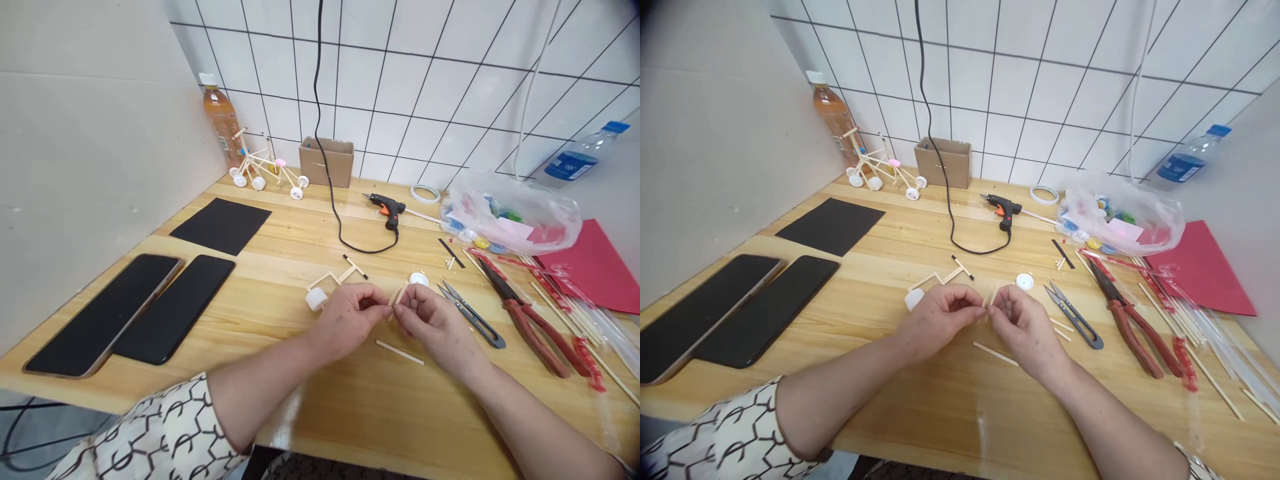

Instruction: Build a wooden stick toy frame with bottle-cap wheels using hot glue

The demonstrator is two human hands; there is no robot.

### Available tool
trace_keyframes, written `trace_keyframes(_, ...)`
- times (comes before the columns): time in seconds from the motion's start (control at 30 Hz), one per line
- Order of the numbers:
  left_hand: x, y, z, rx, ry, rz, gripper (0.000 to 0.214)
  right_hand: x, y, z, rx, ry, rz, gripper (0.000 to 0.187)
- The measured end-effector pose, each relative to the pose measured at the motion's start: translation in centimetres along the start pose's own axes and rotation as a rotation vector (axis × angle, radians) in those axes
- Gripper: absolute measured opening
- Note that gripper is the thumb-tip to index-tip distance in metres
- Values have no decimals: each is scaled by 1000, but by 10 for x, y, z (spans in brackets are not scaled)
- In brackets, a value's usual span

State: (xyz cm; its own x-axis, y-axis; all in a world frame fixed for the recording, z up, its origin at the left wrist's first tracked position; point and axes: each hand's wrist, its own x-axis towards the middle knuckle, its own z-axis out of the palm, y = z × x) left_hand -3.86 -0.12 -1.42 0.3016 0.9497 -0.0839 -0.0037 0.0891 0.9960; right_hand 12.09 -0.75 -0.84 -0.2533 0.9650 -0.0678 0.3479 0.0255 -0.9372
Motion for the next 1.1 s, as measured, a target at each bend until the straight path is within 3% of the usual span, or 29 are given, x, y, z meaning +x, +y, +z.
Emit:
trace_keyframes(0.3, 0, -15, 1, 153, -72, 89, 12, -4, 3, 2, 48, -45, 74, 17)
trace_keyframes(0.53, -3, -16, 3, 372, -59, 174, 17, -5, 14, 3, -160, 51, -172, 14)
trace_keyframes(0.77, -2, -6, 1, 363, -31, 19, 12, -9, 9, 4, -518, 101, -414, 12)
trace_keyframes(0.9, -2, 2, 0, 416, -43, -67, 12, -6, 11, 8, -548, 66, -411, 15)
trace_keyframes(1.1, -2, 1, 0, 402, -74, -48, 14, -6, 11, 10, -505, 65, -393, 16)
